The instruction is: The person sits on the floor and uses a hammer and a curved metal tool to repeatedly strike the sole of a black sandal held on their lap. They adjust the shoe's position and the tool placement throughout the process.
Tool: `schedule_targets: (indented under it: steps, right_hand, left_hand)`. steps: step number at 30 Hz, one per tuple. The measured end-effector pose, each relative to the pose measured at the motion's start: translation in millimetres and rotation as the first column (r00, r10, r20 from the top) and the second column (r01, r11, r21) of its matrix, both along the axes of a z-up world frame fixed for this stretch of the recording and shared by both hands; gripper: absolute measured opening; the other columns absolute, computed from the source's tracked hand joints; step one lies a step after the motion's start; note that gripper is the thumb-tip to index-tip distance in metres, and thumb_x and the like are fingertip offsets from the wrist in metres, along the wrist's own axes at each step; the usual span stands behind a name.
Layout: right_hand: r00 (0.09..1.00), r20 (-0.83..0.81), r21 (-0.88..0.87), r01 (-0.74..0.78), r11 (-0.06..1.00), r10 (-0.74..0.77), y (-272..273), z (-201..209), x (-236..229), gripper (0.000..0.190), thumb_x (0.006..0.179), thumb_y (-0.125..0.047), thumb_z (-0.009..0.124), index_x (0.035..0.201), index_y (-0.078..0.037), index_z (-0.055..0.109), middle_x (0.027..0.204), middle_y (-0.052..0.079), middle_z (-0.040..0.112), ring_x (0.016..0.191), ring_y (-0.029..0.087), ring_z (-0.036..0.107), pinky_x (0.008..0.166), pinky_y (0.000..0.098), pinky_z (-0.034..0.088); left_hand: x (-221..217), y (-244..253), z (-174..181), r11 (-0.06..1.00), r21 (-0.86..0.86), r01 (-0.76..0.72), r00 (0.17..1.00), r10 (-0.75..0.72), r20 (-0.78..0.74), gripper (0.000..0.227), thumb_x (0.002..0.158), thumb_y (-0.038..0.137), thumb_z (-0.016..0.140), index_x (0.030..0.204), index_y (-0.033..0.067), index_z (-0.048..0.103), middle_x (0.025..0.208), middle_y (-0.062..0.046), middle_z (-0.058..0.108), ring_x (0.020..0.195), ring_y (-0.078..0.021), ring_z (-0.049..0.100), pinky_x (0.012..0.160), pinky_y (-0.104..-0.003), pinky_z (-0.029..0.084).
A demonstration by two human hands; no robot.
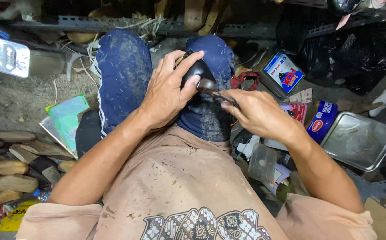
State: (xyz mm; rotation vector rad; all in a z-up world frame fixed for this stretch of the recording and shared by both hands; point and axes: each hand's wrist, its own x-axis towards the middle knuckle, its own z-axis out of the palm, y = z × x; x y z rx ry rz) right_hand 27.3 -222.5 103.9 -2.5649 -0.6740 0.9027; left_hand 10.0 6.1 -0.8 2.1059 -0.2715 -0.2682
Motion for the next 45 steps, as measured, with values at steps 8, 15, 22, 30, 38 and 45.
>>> schedule_targets:
  steps: [8,15,22,30,38,45]
  right_hand:
    - [0.992,-0.118,-0.071,0.027,0.997,-0.035,-7.1,-15.9,-32.5,0.018,0.101,-0.025,0.054,0.102,-0.01,0.065,0.075,0.012,0.075,0.074,0.039,0.074,0.068,0.049,0.057]
    - [0.772,-0.581,0.151,0.412,0.899,-0.257,3.4,-21.2,-20.5,0.03,0.103,-0.024,0.05,0.08,-0.011,0.065,0.062,0.003,0.072,0.061,0.018,0.073,0.067,0.0354,0.059]
    - [0.924,-0.296,-0.018,-0.26,0.966,0.243,-10.1,-17.2,21.3,0.043,0.097,-0.042,0.06,0.119,-0.007,0.069,0.109,0.022,0.07,0.105,0.044,0.065,0.089,0.0564,0.051]
    - [0.366,0.931,-0.13,0.31,0.942,0.008,-14.5,-132.4,202.0,0.035,0.098,-0.034,0.068,0.119,-0.006,0.061,0.117,0.017,0.053,0.095,0.039,0.05,0.072,0.0517,0.044]
    - [0.89,0.206,0.419,0.295,0.859,-0.406,24.8,7.7,67.8,0.015,0.113,-0.014,0.035,0.123,-0.003,0.037,0.061,0.005,0.051,0.049,0.019,0.047,0.057,0.0354,0.044]
    - [0.834,0.548,0.314,-0.144,0.938,-0.055,0.6,-0.4,2.5,0.03,0.103,-0.01,0.057,0.127,0.006,0.064,0.114,0.021,0.072,0.109,0.042,0.068,0.112,0.0514,0.043]
  left_hand:
    - [-5.8,0.0,-6.9,0.999,0.02,0.049,0.999,-0.049,0.002,0.051,0.105,0.04,0.052,0.155,0.031,0.043,0.141,-0.012,0.043,0.127,-0.0415,0.048,0.103,-0.057,0.04]
    - [3.2,-3.4,-2.1,0.998,-0.054,-0.017,0.986,0.008,-0.164,0.061,0.097,0.053,0.061,0.154,0.0383,0.044,0.14,-0.007,0.042,0.127,-0.0386,0.048,0.102,-0.054,0.04]
    - [5.6,-7.8,5.1,0.997,0.042,-0.061,0.991,0.066,-0.115,0.058,0.095,0.048,0.063,0.148,0.0304,0.051,0.131,-0.009,0.045,0.118,-0.0385,0.051,0.095,-0.053,0.044]
    - [-9.8,-17.3,-5.2,0.951,0.188,-0.244,0.959,0.209,0.189,0.09,0.096,0.056,0.066,0.16,0.0084,0.026,0.137,-0.016,0.057,0.113,-0.0392,0.057,0.094,-0.05,0.048]
    - [-13.3,-21.5,-7.7,0.873,0.336,-0.353,0.93,0.288,0.228,0.101,0.095,0.06,0.066,0.162,0.0054,0.016,0.137,-0.017,0.061,0.116,-0.0367,0.057,0.095,-0.047,0.049]
    - [-15.0,-19.3,-5.0,0.928,0.165,-0.333,0.934,0.3,0.196,0.107,0.097,0.055,0.075,0.162,0.003,0.007,0.142,-0.017,0.06,0.124,-0.0379,0.057,0.101,-0.045,0.049]
